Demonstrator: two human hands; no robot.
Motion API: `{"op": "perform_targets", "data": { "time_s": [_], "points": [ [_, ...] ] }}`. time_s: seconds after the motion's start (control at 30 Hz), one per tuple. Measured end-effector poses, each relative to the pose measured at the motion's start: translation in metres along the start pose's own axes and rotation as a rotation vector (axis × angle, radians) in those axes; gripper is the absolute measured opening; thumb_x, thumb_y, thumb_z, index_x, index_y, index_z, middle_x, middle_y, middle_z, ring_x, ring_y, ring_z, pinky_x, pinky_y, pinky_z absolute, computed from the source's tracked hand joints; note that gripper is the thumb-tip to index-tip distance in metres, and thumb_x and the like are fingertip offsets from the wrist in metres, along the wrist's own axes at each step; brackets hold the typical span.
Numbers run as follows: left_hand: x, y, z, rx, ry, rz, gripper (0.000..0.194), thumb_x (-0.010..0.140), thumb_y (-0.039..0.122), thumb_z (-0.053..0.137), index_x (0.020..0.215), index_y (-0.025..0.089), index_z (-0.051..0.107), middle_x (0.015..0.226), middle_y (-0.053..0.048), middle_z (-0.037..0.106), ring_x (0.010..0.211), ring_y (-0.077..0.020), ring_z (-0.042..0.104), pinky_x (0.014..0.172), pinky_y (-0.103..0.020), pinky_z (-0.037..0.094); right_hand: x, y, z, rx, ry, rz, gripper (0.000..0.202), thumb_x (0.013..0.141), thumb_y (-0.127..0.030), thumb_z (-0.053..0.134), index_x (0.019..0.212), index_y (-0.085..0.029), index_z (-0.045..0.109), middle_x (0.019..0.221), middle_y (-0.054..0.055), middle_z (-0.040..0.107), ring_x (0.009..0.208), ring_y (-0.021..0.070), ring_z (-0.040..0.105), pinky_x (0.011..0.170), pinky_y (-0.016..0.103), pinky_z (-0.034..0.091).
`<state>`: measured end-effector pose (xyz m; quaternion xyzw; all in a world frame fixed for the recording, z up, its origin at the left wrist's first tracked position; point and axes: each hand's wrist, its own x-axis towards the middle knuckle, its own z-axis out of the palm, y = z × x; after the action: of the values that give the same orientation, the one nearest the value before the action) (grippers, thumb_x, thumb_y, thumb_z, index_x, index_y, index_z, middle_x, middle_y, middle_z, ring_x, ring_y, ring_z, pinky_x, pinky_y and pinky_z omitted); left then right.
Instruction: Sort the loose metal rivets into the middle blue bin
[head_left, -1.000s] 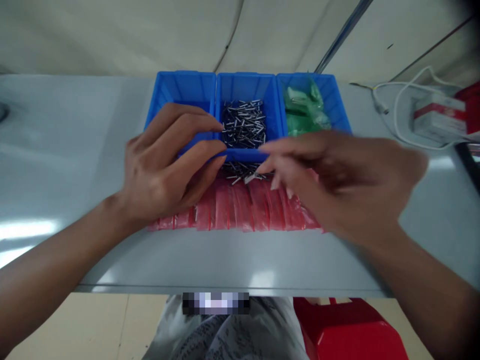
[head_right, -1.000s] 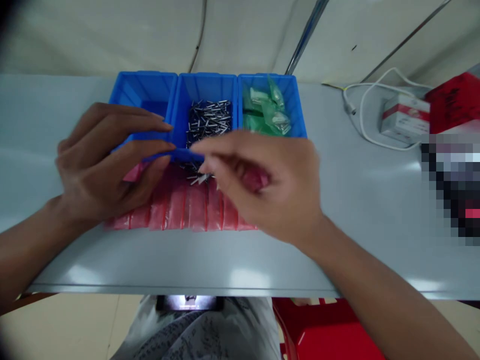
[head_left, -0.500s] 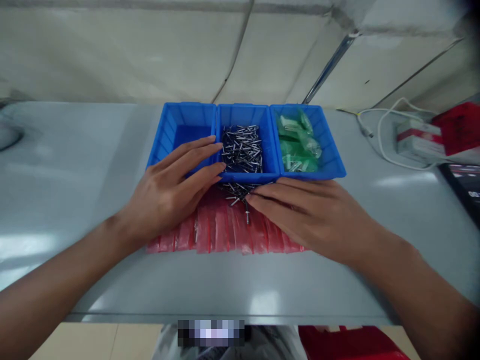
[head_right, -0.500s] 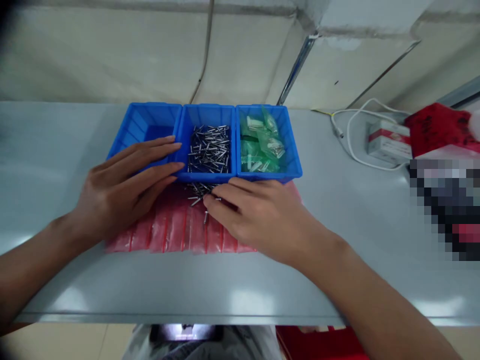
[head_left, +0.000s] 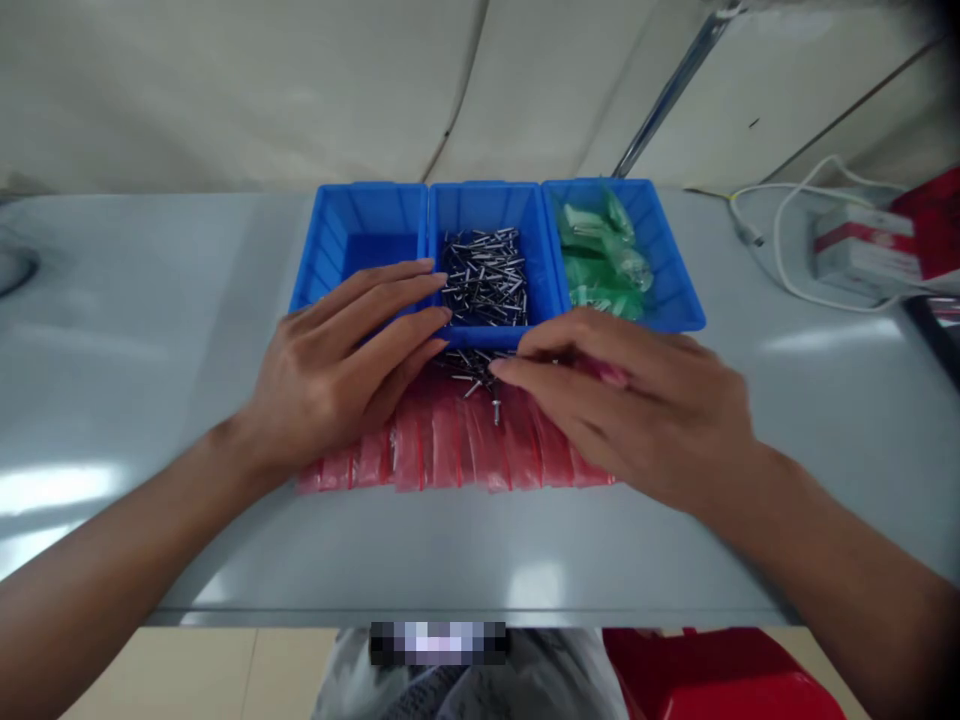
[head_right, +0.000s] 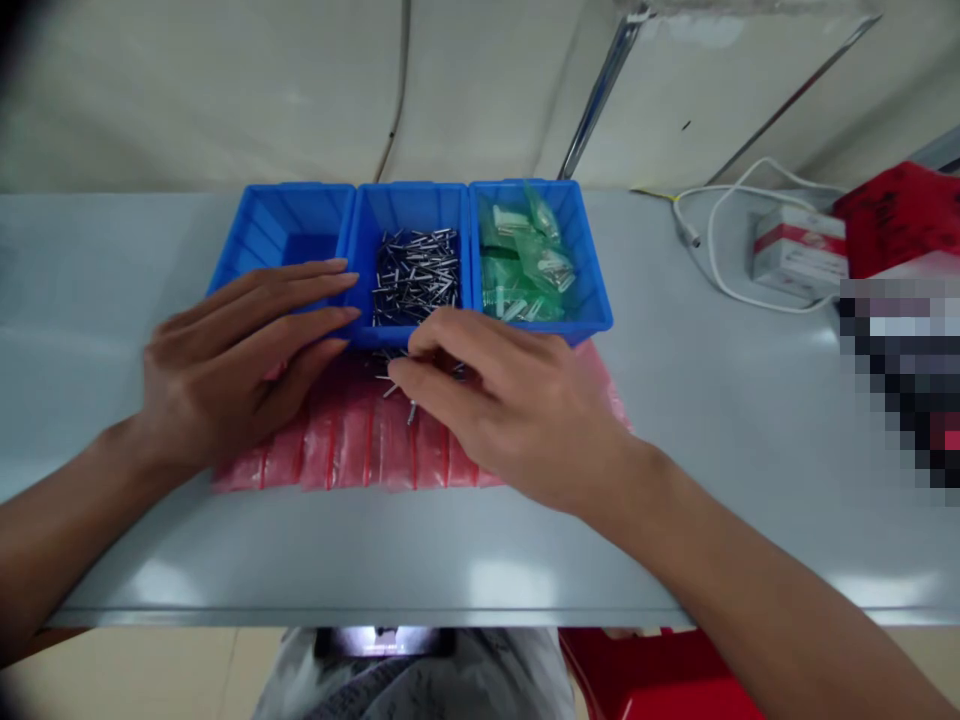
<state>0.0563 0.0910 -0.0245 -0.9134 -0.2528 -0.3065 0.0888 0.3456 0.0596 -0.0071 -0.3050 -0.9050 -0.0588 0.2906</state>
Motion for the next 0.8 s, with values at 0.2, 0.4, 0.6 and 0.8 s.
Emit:
{"op": "perform_targets", "data": {
  "time_s": [0.2, 0.4, 0.6, 0.8],
  "points": [
    [0.005, 0.009, -0.004, 0.085, 0.109, 0.122, 0.039, 0.098, 0.026, 0.09, 0.131, 0.012, 0.074, 0.133, -0.016, 0.083, 0.125, -0.0349, 0.082, 0.095, -0.05, 0.078, 0.01, -0.015, -0.005, 0.462, 0.239, 0.394, 0.018, 0.104, -0.016, 0.077, 0.108, -0.033, 0.084, 0.1, 0.0, 0.084, 0.089, 0.0188, 0.08, 0.08, 0.04, 0.072],
    [0.005, 0.014, -0.003, 0.095, 0.182, 0.095, 0.015, 0.099, 0.013, 0.083, 0.113, 0.015, 0.077, 0.113, -0.009, 0.087, 0.108, -0.0293, 0.085, 0.089, -0.043, 0.076, 0.012, -0.017, 0.007, 0.816, 0.319, 0.482, 0.021, 0.099, -0.006, 0.08, 0.106, -0.024, 0.085, 0.102, 0.0, 0.082, 0.089, 0.0142, 0.083, 0.08, 0.033, 0.078],
    [0.007, 0.016, -0.003, 0.031, 0.155, 0.045, 0.021, 0.103, 0.021, 0.08, 0.123, 0.018, 0.073, 0.12, -0.006, 0.084, 0.112, -0.0267, 0.083, 0.091, -0.041, 0.074, 0.012, -0.018, 0.014, 1.028, 0.424, 0.523, 0.026, 0.094, -0.006, 0.085, 0.109, -0.027, 0.089, 0.102, -0.001, 0.083, 0.084, 0.0145, 0.084, 0.084, 0.032, 0.078],
    [0.003, 0.019, -0.007, 0.004, 0.123, -0.124, 0.03, 0.114, 0.026, 0.049, 0.128, 0.03, 0.075, 0.13, -0.004, 0.081, 0.124, -0.0264, 0.078, 0.106, -0.055, 0.07, 0.013, -0.013, 0.015, 1.026, 0.49, 0.551, 0.024, 0.094, -0.011, 0.088, 0.11, -0.028, 0.088, 0.103, -0.004, 0.085, 0.092, 0.0166, 0.087, 0.09, 0.03, 0.078]
  ]
}}
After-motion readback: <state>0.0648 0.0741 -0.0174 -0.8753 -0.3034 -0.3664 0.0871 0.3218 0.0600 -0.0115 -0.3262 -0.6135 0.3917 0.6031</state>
